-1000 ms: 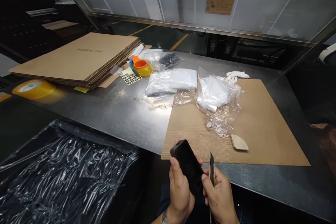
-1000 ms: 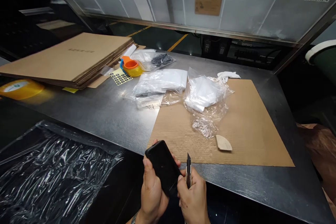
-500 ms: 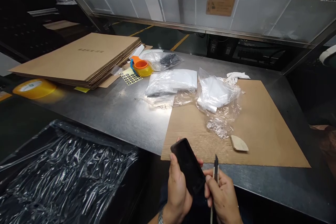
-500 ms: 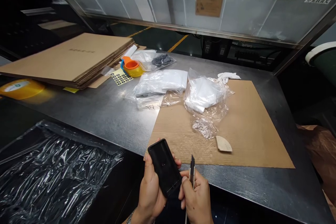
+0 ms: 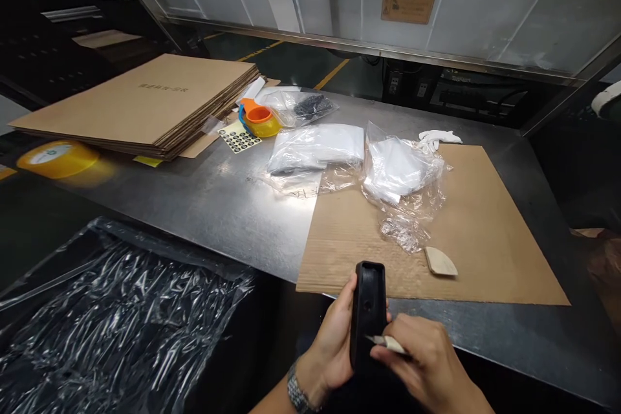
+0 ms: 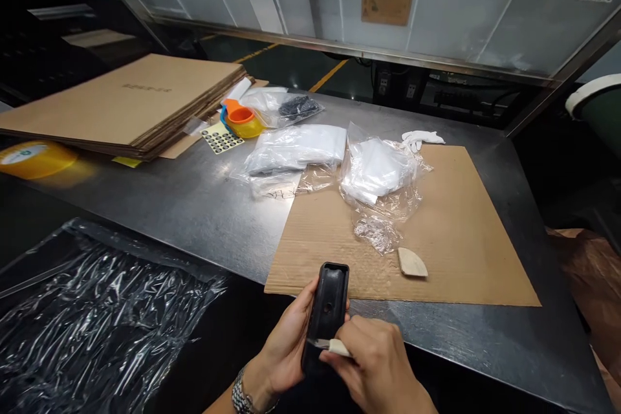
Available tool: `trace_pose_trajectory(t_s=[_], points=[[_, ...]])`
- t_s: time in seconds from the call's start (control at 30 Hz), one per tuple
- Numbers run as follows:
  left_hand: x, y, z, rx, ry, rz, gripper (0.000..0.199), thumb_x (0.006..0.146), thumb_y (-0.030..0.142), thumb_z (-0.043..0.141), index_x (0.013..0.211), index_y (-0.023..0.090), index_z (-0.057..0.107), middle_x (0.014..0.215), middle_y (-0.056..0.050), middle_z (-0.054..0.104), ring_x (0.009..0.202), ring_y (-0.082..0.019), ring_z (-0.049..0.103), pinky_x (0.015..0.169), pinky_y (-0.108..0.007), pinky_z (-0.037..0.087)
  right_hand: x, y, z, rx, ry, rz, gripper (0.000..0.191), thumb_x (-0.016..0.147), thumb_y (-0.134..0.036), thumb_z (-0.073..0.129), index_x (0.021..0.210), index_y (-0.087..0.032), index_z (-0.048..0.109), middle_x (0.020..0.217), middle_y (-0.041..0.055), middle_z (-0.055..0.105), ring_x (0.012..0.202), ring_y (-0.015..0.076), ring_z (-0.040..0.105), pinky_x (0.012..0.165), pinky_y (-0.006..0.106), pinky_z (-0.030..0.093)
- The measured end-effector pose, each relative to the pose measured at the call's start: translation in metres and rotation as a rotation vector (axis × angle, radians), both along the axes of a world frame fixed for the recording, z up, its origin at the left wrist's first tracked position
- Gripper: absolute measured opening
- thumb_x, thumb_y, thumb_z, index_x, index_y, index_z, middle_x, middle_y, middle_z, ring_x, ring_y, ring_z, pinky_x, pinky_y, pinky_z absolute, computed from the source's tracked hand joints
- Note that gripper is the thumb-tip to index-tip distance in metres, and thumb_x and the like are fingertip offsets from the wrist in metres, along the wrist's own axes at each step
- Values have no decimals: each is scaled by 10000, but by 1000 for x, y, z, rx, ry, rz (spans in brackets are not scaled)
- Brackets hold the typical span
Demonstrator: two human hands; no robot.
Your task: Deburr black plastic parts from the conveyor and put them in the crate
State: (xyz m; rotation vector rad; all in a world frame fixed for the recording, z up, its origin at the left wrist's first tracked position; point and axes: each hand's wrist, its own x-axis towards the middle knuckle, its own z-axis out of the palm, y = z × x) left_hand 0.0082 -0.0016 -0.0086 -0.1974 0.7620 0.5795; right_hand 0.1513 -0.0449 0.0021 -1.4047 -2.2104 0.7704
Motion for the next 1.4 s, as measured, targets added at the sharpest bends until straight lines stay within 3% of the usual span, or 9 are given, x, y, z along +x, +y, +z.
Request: trace_pose_trajectory(t_s=[0.27, 0.47, 0.57, 0.67, 0.83, 1.0, 1.13, 1.27, 1.4], points=[[5, -7, 7, -19, 137, -42, 517, 854, 511, 459, 700, 55, 647, 645, -102, 663, 548, -151, 619, 521, -221, 467, -11, 4, 3, 68, -129, 32, 359, 796, -458, 617, 568, -204, 505, 512, -26, 591, 433, 114, 535, 434, 252, 243], [9, -19, 7, -44, 75, -138, 491, 846, 541, 442, 671, 114, 611, 498, -47, 572, 424, -141, 562, 447, -230, 452, 2, 14, 0, 25, -47, -138, 324, 859, -385, 548, 583, -215, 548, 546, -13, 603, 442, 109, 508, 451, 247, 247], [10, -25, 4, -2, 137, -199, 506, 844, 556, 431, 733, 102, 624, 507, -49, 573, 385, -109, 523, 410, -199, 431, 14, 23, 1, -63, -31, -227, 194, 843, -406, 563, 828, -231, 643, 673, 17, 662, 555, 159, 577, 508, 253, 331], [9, -29, 4, 39, 157, -230, 520, 845, 562, 420, 752, 94, 629, 554, -56, 585, 416, -108, 535, 422, -199, 450, 22, 30, 7, -114, 84, -192, 268, 847, -392, 562, 1050, -233, 636, 845, 46, 703, 724, 196, 641, 611, 267, 420], [7, -28, 4, 69, 186, -294, 580, 836, 588, 403, 725, 69, 635, 565, -68, 582, 412, -111, 535, 405, -206, 450, 20, 37, 14, -155, 200, -63, 259, 906, -263, 453, 833, -224, 699, 733, 10, 685, 664, 148, 615, 636, 248, 417], [5, -25, 0, 32, 82, -287, 635, 823, 619, 392, 689, 49, 638, 505, -68, 559, 393, -113, 526, 420, -207, 442, 20, 38, 4, -221, 341, -275, 346, 895, -344, 449, 647, -180, 627, 578, -14, 541, 547, 117, 481, 531, 231, 351], [2, -18, -1, 15, 10, -184, 622, 836, 598, 398, 741, 36, 646, 532, -63, 563, 424, -113, 545, 455, -208, 456, 22, 28, -4, -291, 330, -388, 258, 872, -386, 486, 918, -178, 631, 590, -28, 523, 552, 121, 476, 539, 235, 361], [3, -15, -2, 1, 65, -142, 603, 854, 578, 379, 756, 45, 643, 546, -67, 576, 415, -115, 561, 429, -197, 446, 15, 15, -7, -439, 278, -374, 410, 810, -391, 571, 1161, -189, 508, 553, -67, 513, 492, 117, 486, 498, 221, 361], [8, -20, -3, 47, 120, -146, 566, 845, 566, 418, 819, 50, 650, 576, -62, 586, 441, -115, 558, 431, -198, 443, 4, 18, -10, -336, 201, -489, 236, 874, -391, 435, 802, -193, 541, 537, -47, 506, 485, 109, 486, 487, 212, 364]])
